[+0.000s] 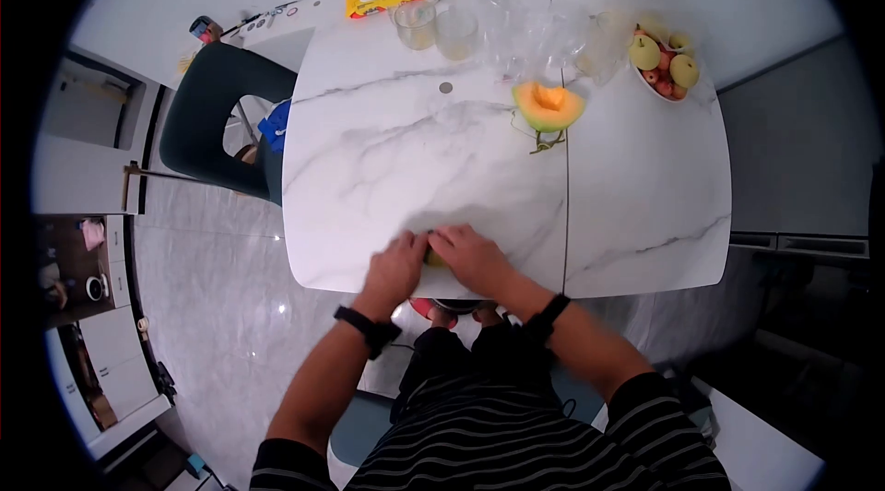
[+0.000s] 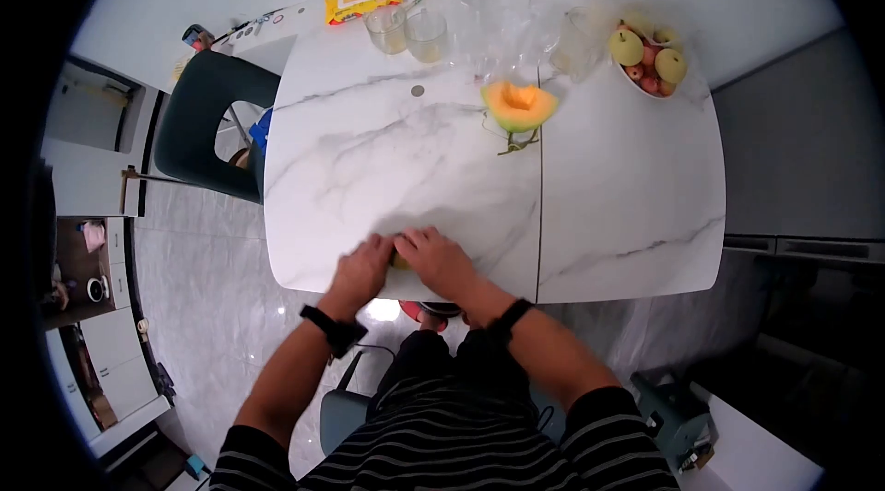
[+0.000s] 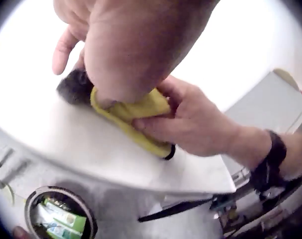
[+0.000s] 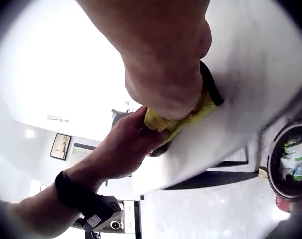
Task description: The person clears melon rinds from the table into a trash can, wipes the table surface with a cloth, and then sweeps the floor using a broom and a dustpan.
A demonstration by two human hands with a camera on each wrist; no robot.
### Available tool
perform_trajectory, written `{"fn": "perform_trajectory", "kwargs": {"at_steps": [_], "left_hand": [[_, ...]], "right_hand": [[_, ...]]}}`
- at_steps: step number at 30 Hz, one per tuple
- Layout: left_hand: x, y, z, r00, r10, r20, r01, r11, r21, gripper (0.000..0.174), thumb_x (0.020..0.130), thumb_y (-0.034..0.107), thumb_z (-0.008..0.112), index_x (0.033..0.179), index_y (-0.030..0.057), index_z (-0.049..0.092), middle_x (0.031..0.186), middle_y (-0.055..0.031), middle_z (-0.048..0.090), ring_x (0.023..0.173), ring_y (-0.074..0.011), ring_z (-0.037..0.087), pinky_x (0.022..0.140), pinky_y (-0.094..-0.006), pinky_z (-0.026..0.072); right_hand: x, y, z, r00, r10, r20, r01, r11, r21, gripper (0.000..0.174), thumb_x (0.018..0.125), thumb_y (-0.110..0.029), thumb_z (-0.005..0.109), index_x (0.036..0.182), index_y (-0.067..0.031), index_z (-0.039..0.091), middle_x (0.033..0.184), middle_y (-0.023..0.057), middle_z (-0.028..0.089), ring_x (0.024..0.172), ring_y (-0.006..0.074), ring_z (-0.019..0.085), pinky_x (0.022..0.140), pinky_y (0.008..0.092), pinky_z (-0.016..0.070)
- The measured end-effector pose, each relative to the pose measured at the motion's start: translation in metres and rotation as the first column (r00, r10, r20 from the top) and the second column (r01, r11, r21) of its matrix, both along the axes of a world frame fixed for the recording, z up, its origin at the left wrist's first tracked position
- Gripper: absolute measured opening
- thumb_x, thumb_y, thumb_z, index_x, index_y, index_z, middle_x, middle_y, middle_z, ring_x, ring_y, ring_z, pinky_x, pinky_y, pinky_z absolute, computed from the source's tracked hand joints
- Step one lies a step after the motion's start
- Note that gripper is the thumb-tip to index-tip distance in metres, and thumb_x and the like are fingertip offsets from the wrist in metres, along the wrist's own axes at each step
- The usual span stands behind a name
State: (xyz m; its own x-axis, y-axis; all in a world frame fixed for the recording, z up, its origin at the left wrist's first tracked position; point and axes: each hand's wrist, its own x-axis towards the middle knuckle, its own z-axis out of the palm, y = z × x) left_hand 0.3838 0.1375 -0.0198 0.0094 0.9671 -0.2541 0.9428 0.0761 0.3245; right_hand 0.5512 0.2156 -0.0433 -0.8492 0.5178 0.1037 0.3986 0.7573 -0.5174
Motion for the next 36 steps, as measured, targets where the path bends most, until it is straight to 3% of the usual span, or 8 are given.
{"fn": "perform_trajectory", "kwargs": {"at_steps": [5,9,11,20,26,28,34,36], "left_hand": [[-0.066,0.102,0.017,0.988,0.106,-0.108,-0.066,0.944,0.324,0.022,0.090,0.011,0.042,0.107,0.0132,0.056,0.094,-0.0124,0.058,0.081,-0.0325,0.062,0.063,-0.0460,0.0528],[-0.086,0.160,-0.011,0.985,0.062,-0.163,-0.019,0.969,0.248,0.035,0.086,0.008,0.046,0.120,0.0119,0.056,0.111,-0.0139,0.058,0.100,-0.0335,0.058,0.080,-0.0441,0.0530],[-0.074,0.161,-0.036,0.973,0.123,-0.196,-0.074,0.968,0.240,0.035,0.086,0.009,0.047,0.119,0.0111,0.056,0.115,-0.0141,0.057,0.103,-0.0333,0.057,0.081,-0.0439,0.0528],[-0.029,0.078,-0.032,1.000,0.028,-0.007,-0.024,0.946,0.323,0.014,0.085,0.011,0.049,0.097,0.0063,0.055,0.093,-0.0147,0.055,0.080,-0.0322,0.060,0.066,-0.0432,0.0529],[0.038,-0.036,-0.021,0.973,-0.006,0.229,-0.023,0.992,0.121,0.015,0.082,0.008,0.051,0.096,0.0063,0.050,0.096,-0.0149,0.054,0.083,-0.0338,0.061,0.066,-0.0445,0.0527],[0.042,-0.047,-0.007,0.961,0.039,0.273,-0.024,0.998,-0.058,0.022,0.079,0.008,0.056,0.102,0.0078,0.055,0.095,-0.0141,0.057,0.087,-0.0352,0.061,0.068,-0.0447,0.0523],[0.034,-0.019,0.024,0.952,0.189,0.241,-0.253,0.928,0.273,0.022,0.080,0.006,0.052,0.102,0.0091,0.055,0.094,-0.0136,0.057,0.086,-0.0350,0.061,0.070,-0.0439,0.0521],[0.033,-0.021,-0.014,0.965,0.220,0.140,-0.243,0.955,0.168,0.027,0.080,0.008,0.055,0.108,0.0080,0.057,0.099,-0.0140,0.058,0.092,-0.0342,0.059,0.076,-0.0428,0.0510]], "right_hand": [[-0.077,0.104,0.010,0.959,-0.084,-0.270,0.129,0.980,0.154,0.028,0.084,-0.013,0.049,0.111,-0.0132,0.058,0.111,0.0079,0.056,0.098,0.0302,0.056,0.081,0.0428,0.0496],[-0.112,0.160,-0.004,0.963,-0.218,0.160,0.209,0.975,0.071,0.036,0.085,-0.005,0.050,0.119,-0.0145,0.058,0.122,0.0057,0.058,0.116,0.0301,0.052,0.092,0.0401,0.0477],[-0.110,0.152,-0.027,0.966,-0.246,0.082,0.230,0.959,0.163,0.039,0.084,-0.005,0.052,0.120,-0.0148,0.057,0.126,0.0054,0.056,0.117,0.0298,0.051,0.092,0.0397,0.0474],[-0.038,0.077,-0.017,0.993,-0.098,0.065,0.096,0.995,0.042,0.047,0.075,-0.001,0.054,0.121,-0.0114,0.056,0.124,0.0060,0.053,0.107,0.0314,0.050,0.088,0.0391,0.0492],[0.047,-0.032,0.004,0.996,-0.037,0.084,0.043,0.997,-0.065,0.045,0.073,-0.005,0.058,0.117,-0.0140,0.058,0.113,0.0069,0.055,0.099,0.0304,0.055,0.079,0.0389,0.0521],[0.056,-0.042,0.019,0.989,0.037,0.143,-0.015,0.988,-0.152,0.045,0.073,-0.006,0.059,0.117,-0.0144,0.058,0.113,0.0067,0.055,0.099,0.0302,0.055,0.078,0.0393,0.0527],[0.029,-0.001,0.023,0.999,-0.036,0.001,0.036,0.998,-0.043,0.045,0.075,-0.003,0.055,0.119,-0.0137,0.057,0.119,0.0074,0.055,0.099,0.0328,0.056,0.081,0.0423,0.0515],[0.024,-0.001,0.005,0.997,-0.045,0.066,0.048,0.998,-0.037,0.043,0.078,-0.004,0.053,0.120,-0.0142,0.056,0.123,0.0073,0.053,0.101,0.0333,0.055,0.082,0.0434,0.0506]]}}
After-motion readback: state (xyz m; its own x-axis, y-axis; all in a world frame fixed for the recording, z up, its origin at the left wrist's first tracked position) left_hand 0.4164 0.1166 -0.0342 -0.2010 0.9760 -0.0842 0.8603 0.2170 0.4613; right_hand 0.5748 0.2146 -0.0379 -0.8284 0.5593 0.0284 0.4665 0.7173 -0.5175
